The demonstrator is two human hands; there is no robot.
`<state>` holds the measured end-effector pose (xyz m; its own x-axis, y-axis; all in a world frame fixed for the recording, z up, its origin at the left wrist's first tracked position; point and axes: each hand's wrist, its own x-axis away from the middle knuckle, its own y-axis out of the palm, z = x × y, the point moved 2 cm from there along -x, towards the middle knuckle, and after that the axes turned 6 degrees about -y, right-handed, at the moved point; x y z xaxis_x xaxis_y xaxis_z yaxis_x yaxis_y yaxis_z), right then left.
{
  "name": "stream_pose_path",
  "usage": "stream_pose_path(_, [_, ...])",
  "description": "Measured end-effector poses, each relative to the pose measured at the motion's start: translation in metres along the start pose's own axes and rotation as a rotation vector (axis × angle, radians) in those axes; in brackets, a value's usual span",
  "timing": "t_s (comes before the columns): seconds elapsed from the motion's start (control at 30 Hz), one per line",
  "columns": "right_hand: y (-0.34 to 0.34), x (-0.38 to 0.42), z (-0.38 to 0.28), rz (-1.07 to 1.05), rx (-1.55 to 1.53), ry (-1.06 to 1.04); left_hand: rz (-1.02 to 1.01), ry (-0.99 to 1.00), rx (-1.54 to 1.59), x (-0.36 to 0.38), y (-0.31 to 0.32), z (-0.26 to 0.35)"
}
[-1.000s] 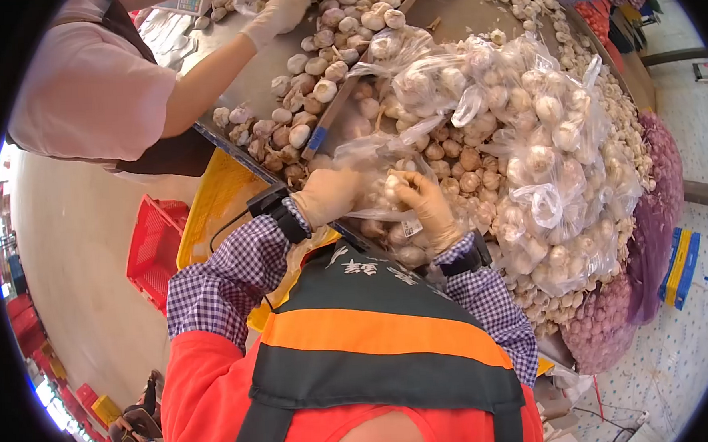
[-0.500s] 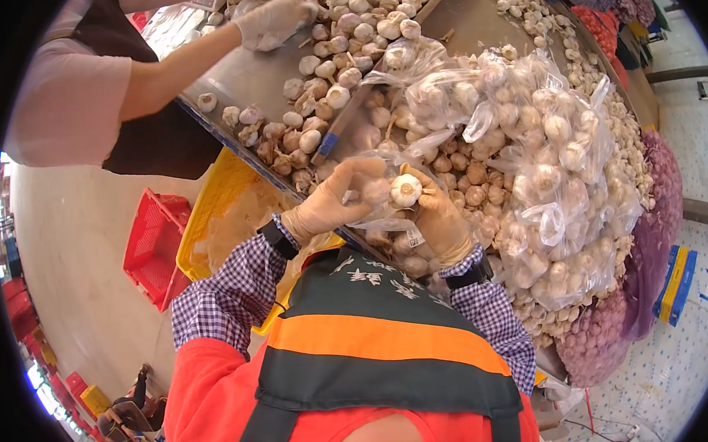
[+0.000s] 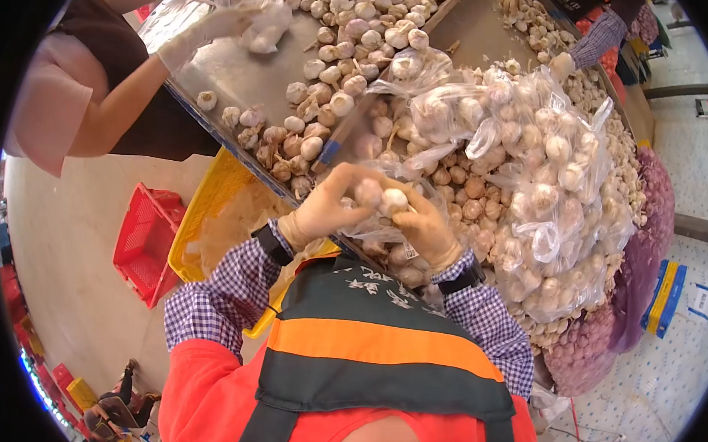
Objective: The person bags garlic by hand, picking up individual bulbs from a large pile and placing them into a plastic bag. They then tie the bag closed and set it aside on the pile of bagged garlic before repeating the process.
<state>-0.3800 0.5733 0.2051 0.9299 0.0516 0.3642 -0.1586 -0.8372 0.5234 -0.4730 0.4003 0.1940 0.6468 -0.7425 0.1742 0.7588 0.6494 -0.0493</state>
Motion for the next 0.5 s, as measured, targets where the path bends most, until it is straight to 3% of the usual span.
stream_pose_path(0.07, [0.012,-0.025,-0.024,-0.018,0.046,0.049,0.054,-0.143,0.205,-0.026,-0.015,0.003])
stream_pose_path(0.13, [0.025,-0.066,-0.052,-0.017,0.063,-0.162,0.143,-0.143,0.640,-0.050,-0.038,0.054])
stream_pose_path(0.17, [0.034,-0.082,-0.077,0.008,0.038,-0.219,0.199,0.039,0.732,-0.060,-0.051,0.073])
stream_pose_path(0.2, [0.042,-0.090,-0.097,0.030,0.011,-0.276,0.490,0.040,0.893,-0.072,-0.058,0.080])
stream_pose_path(0.23, [0.044,-0.091,-0.103,0.022,0.011,-0.282,0.491,0.049,0.887,-0.077,-0.064,0.077])
stream_pose_path(0.3, [0.041,-0.092,-0.114,0.157,0.571,-0.232,0.382,0.088,0.567,-0.080,-0.072,0.075])
stream_pose_path(0.33, [0.013,-0.100,-0.092,0.131,0.961,-0.326,0.222,-0.033,0.504,-0.070,-0.063,0.074])
stream_pose_path(0.37, [0.013,-0.090,-0.079,0.101,1.015,-0.156,0.094,0.092,-0.083,-0.068,-0.054,0.049])
stream_pose_path(0.4, [0.014,-0.074,-0.064,0.074,1.063,0.020,-0.076,0.133,-0.066,-0.060,-0.034,0.038])
stream_pose_path(0.43, [-0.006,-0.074,-0.037,-0.115,1.484,-0.019,-0.155,0.011,-0.175,-0.055,-0.017,0.022])
stream_pose_path(0.47, [-0.013,-0.069,-0.014,-0.127,1.676,-0.009,-0.232,-0.166,-0.337,-0.047,-0.004,0.024])
stream_pose_path(0.5, [-0.022,-0.067,0.009,-0.113,1.728,-0.031,-0.084,0.210,-0.607,-0.042,0.006,-0.012])
